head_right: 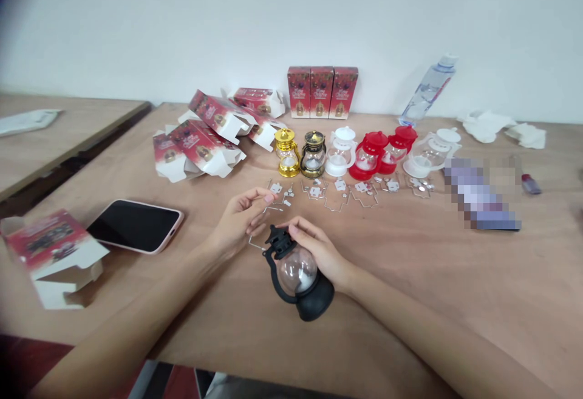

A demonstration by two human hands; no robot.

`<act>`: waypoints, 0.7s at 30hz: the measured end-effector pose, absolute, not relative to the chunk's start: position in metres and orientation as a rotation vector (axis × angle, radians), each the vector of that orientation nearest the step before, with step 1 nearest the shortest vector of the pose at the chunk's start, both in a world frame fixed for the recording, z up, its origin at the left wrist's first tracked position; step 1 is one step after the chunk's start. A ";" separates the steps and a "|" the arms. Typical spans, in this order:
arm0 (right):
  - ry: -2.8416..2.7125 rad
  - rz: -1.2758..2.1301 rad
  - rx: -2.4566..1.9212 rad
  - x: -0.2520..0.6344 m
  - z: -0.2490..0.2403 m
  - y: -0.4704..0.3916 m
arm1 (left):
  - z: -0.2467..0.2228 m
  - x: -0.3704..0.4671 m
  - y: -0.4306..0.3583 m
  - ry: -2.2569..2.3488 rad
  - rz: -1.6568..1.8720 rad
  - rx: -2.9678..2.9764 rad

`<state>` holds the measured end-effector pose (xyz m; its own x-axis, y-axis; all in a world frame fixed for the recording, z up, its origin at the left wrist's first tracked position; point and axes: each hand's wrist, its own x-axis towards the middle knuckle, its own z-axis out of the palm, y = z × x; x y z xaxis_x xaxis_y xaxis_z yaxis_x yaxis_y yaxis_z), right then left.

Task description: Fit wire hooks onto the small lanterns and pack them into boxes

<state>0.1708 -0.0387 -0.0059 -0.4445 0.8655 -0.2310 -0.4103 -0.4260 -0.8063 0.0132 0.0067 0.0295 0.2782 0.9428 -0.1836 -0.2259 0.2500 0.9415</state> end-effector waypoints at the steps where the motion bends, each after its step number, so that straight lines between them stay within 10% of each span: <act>1: -0.872 1.965 -0.826 0.171 -0.006 -0.039 | 0.029 0.014 0.006 0.940 0.980 0.981; 21: -0.872 1.956 -0.846 0.170 -0.003 -0.039 | 0.020 0.013 0.007 0.931 0.894 1.015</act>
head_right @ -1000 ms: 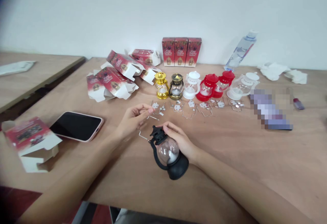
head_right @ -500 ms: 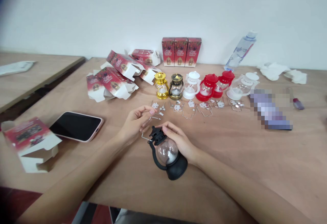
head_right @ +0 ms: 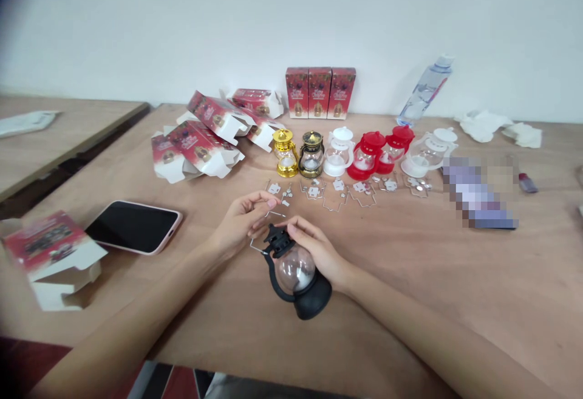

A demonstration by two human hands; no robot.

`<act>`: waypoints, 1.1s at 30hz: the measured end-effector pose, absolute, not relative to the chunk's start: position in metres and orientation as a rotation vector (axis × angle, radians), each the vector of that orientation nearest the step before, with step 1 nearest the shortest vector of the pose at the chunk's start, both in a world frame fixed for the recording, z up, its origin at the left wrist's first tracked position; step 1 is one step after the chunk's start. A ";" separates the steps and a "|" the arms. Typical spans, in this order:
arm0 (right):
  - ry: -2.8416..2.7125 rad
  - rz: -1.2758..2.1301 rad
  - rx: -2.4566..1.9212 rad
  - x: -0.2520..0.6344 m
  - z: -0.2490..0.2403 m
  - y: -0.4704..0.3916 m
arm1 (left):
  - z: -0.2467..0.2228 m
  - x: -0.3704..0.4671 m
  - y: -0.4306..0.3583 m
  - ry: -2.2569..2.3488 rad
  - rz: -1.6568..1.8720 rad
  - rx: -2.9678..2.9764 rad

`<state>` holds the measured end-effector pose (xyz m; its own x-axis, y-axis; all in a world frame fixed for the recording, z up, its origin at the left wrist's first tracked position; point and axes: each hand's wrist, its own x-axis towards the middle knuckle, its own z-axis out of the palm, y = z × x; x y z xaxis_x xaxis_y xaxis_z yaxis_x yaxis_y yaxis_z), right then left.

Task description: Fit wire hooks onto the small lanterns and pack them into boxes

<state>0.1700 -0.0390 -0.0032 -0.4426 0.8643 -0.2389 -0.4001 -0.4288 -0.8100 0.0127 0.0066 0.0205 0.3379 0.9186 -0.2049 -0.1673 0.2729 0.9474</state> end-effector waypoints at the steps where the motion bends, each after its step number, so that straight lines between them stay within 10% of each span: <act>1: -0.874 1.960 -0.848 0.170 -0.003 -0.039 | 0.020 0.012 0.007 0.926 0.894 1.013; 33: -0.675 2.042 -0.678 0.173 0.000 -0.042 | 0.010 0.007 0.016 0.938 1.028 1.057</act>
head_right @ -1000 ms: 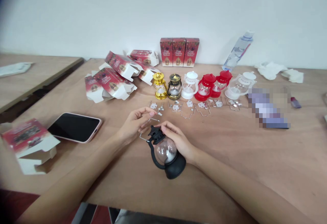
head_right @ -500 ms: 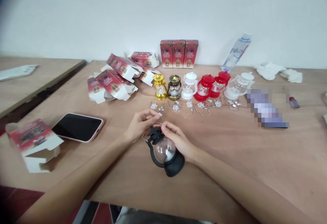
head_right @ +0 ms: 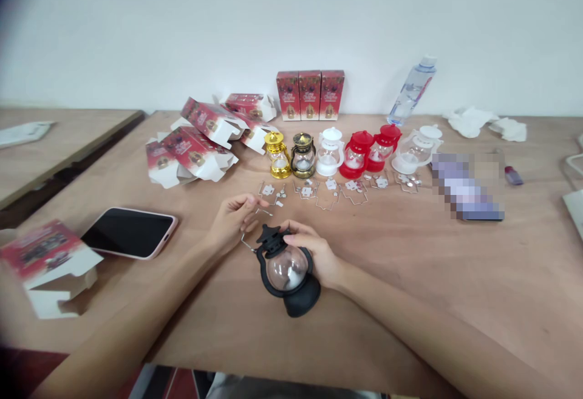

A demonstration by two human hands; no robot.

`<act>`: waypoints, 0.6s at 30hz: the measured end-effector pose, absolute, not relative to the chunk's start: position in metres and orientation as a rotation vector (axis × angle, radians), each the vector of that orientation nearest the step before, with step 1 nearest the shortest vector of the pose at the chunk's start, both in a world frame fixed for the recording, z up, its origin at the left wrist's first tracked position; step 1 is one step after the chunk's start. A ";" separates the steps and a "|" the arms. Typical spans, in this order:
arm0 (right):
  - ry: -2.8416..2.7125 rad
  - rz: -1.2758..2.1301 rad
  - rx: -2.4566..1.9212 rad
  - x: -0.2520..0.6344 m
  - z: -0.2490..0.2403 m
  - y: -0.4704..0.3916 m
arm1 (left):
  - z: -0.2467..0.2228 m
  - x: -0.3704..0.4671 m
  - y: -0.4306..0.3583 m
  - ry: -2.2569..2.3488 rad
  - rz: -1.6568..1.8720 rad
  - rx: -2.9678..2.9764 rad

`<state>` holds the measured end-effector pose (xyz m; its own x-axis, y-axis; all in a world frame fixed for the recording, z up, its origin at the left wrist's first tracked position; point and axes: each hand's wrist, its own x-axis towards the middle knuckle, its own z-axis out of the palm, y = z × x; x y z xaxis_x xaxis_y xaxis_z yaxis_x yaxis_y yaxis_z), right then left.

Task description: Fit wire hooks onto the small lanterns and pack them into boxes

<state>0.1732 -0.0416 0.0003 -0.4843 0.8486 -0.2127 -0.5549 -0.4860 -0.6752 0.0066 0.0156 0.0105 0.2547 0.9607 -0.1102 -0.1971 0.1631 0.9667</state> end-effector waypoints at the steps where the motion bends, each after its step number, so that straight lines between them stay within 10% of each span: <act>1: -0.700 2.055 -0.677 0.173 0.000 -0.041 | 0.011 0.006 0.015 0.930 1.014 1.055; 18: -0.778 2.284 -0.428 0.176 0.005 -0.044 | 0.022 0.008 0.013 0.954 0.947 0.986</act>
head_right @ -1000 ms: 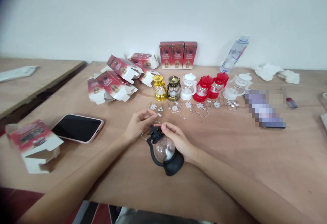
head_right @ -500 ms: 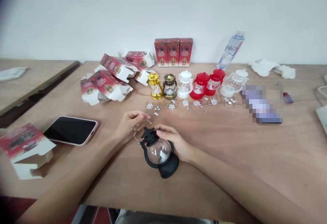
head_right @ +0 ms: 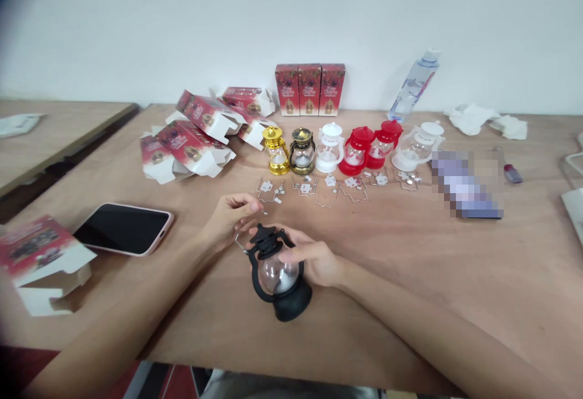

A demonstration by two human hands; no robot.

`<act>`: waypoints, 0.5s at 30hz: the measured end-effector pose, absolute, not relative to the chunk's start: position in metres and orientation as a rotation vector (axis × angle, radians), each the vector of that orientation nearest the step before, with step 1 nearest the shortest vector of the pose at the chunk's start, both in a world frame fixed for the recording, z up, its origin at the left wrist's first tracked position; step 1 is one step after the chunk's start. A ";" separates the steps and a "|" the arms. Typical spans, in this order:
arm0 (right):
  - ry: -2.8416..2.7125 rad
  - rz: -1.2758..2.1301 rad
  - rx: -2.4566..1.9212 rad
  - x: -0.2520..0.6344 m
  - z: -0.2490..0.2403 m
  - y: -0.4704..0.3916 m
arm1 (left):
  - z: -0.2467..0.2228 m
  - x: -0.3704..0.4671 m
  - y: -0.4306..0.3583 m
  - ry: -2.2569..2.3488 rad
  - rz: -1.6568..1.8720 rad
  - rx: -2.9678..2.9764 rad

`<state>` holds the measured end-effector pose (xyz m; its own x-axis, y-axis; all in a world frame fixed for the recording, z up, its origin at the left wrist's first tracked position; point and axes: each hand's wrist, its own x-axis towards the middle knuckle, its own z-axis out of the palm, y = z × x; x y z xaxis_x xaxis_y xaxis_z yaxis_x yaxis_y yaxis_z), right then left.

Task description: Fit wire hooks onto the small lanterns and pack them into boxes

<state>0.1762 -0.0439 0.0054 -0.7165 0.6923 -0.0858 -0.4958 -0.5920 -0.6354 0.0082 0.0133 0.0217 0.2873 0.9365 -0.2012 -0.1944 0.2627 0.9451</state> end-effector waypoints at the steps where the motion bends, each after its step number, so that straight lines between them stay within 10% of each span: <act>1: -0.789 2.324 -0.388 0.176 0.006 -0.044 | 0.021 0.007 0.014 0.951 0.965 0.970; 15: -0.772 2.269 -0.524 0.170 0.001 -0.045 | 0.021 -0.002 0.023 0.987 0.986 0.945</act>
<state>0.1698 -0.0451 0.0012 -0.6916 0.7065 -0.1501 -0.4686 -0.5970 -0.6511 -0.0021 0.0232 0.0209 0.2362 0.9474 -0.2160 -0.2153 0.2678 0.9391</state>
